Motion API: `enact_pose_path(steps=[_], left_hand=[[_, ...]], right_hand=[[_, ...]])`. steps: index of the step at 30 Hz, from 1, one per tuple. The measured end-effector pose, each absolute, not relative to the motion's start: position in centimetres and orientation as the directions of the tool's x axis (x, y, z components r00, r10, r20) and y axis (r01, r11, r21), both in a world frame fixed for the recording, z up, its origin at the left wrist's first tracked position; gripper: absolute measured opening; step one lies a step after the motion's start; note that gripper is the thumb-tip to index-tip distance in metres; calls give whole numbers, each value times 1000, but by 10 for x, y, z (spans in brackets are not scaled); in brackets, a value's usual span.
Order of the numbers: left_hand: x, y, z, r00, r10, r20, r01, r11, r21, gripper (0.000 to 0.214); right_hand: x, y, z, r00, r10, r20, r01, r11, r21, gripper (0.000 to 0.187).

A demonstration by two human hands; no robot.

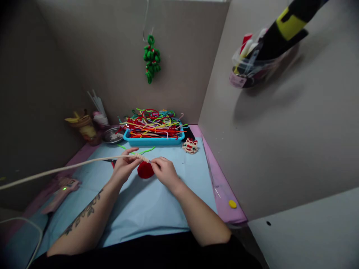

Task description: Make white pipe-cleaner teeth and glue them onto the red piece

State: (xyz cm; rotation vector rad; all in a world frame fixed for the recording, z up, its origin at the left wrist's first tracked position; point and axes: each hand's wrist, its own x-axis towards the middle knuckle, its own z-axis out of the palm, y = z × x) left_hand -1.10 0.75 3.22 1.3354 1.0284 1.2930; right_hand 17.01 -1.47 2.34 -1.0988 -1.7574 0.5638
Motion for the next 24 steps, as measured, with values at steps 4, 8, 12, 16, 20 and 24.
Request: enact_pose_path(steps=[4, 8, 12, 16, 20, 24], left_hand=[[-12, 12, 26, 57, 985, 166, -134, -157, 979, 47], [-15, 18, 17, 24, 991, 133, -204, -125, 971, 37], [-14, 21, 12, 30, 997, 64, -263, -54, 963, 38], [-8, 17, 12, 65, 996, 53, -230, -37, 972, 36], [-1, 10, 15, 109, 990, 90, -184, -69, 981, 32], [-1, 6, 19, 95, 981, 171, -40, -168, 985, 30]], right_hand=[[171, -14, 25, -128, 888, 442, 411, 453, -792, 18], [173, -14, 24, -149, 908, 391, 400, 416, -817, 15], [171, -13, 20, -127, 945, 302, 283, 326, -902, 19], [169, -15, 21, -123, 952, 282, 215, 303, -928, 19], [168, -16, 21, -145, 943, 300, 208, 325, -923, 18], [168, -14, 18, -173, 933, 317, 222, 350, -910, 23]])
